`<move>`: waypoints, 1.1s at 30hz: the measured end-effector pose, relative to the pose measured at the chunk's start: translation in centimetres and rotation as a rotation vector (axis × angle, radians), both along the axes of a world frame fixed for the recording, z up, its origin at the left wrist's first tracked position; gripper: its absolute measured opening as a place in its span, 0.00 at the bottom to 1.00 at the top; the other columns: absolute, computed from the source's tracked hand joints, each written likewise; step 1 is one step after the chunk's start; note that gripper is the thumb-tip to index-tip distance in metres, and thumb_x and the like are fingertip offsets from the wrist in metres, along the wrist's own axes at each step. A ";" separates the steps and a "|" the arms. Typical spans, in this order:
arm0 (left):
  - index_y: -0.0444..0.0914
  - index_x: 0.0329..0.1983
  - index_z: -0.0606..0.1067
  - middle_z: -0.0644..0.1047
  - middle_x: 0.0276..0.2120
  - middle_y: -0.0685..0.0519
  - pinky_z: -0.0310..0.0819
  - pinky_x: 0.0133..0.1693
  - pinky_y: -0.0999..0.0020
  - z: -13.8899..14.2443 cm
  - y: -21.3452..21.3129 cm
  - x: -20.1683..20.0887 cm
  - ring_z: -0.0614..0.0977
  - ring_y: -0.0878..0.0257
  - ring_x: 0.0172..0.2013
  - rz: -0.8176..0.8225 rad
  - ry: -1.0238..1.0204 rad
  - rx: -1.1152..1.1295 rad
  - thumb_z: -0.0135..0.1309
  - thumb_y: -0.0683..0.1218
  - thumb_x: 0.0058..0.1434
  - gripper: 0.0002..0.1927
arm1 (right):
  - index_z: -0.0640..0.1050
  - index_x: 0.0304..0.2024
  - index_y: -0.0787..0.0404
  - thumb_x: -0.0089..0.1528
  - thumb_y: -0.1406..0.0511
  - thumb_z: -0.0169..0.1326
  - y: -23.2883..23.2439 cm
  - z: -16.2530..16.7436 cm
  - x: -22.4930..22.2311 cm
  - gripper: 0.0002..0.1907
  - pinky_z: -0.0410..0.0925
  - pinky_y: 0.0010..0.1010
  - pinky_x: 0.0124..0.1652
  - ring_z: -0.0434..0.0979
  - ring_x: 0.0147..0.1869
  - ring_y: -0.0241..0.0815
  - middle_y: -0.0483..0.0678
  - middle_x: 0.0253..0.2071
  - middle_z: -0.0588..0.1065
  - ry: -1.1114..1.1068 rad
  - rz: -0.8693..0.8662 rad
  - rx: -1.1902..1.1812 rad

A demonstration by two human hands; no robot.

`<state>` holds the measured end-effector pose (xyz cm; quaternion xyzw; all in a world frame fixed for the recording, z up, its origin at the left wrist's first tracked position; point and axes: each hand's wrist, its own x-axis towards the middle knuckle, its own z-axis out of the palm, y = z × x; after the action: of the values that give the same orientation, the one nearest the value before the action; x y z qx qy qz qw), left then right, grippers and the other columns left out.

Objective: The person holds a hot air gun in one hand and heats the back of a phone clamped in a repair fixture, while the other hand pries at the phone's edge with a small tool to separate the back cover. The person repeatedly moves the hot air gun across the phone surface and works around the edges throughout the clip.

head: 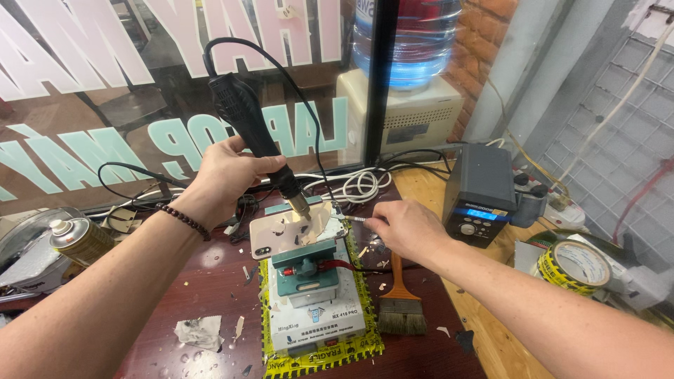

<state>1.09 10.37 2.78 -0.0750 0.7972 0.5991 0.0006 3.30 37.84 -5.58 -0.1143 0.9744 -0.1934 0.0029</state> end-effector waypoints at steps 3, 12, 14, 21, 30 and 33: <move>0.34 0.46 0.79 0.84 0.34 0.49 0.72 0.40 0.66 0.0 0.0 -0.1 0.80 0.62 0.35 0.014 0.002 0.003 0.63 0.40 0.58 0.13 | 0.82 0.35 0.57 0.63 0.52 0.55 -0.1 -0.1 -0.1 0.16 0.71 0.47 0.43 0.81 0.40 0.56 0.54 0.31 0.80 0.016 0.020 0.009; 0.34 0.45 0.79 0.83 0.36 0.48 0.76 0.44 0.68 -0.2 0.4 -1.1 0.83 0.62 0.37 -0.020 0.022 0.019 0.64 0.39 0.56 0.14 | 0.82 0.34 0.56 0.62 0.52 0.56 0.0 -0.3 -0.1 0.16 0.71 0.48 0.43 0.81 0.41 0.57 0.55 0.31 0.80 0.032 0.007 0.019; 0.34 0.46 0.78 0.83 0.37 0.49 0.77 0.44 0.68 -0.3 0.8 -1.4 0.83 0.63 0.37 -0.012 0.058 0.092 0.63 0.40 0.56 0.14 | 0.83 0.34 0.56 0.62 0.52 0.56 0.1 -0.3 -0.1 0.16 0.71 0.48 0.43 0.81 0.40 0.57 0.55 0.31 0.80 0.041 0.015 0.013; 0.34 0.46 0.77 0.84 0.39 0.49 0.81 0.46 0.69 -0.4 1.9 -2.0 0.85 0.63 0.39 0.000 0.035 0.101 0.63 0.38 0.56 0.14 | 0.84 0.35 0.54 0.61 0.52 0.56 0.5 -0.4 -0.2 0.15 0.71 0.47 0.41 0.81 0.38 0.57 0.54 0.30 0.80 0.085 0.045 -0.013; 0.34 0.46 0.77 0.83 0.38 0.48 0.81 0.48 0.66 0.0 1.4 -1.6 0.86 0.61 0.39 -0.019 0.016 0.092 0.63 0.38 0.56 0.14 | 0.85 0.36 0.53 0.62 0.51 0.55 0.2 0.0 0.0 0.16 0.71 0.46 0.42 0.82 0.39 0.55 0.53 0.31 0.81 0.033 0.023 -0.017; 0.34 0.46 0.78 0.84 0.38 0.48 0.75 0.50 0.64 0.1 1.2 -1.4 0.84 0.60 0.39 -0.029 -0.048 0.037 0.63 0.41 0.57 0.14 | 0.84 0.36 0.53 0.63 0.52 0.54 0.1 0.1 0.1 0.16 0.71 0.46 0.42 0.82 0.39 0.55 0.53 0.31 0.81 0.033 0.025 -0.027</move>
<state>-0.32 11.54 2.87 -0.0780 0.7867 0.6116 0.0297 3.44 37.95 -5.47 -0.1295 0.9702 -0.2044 -0.0123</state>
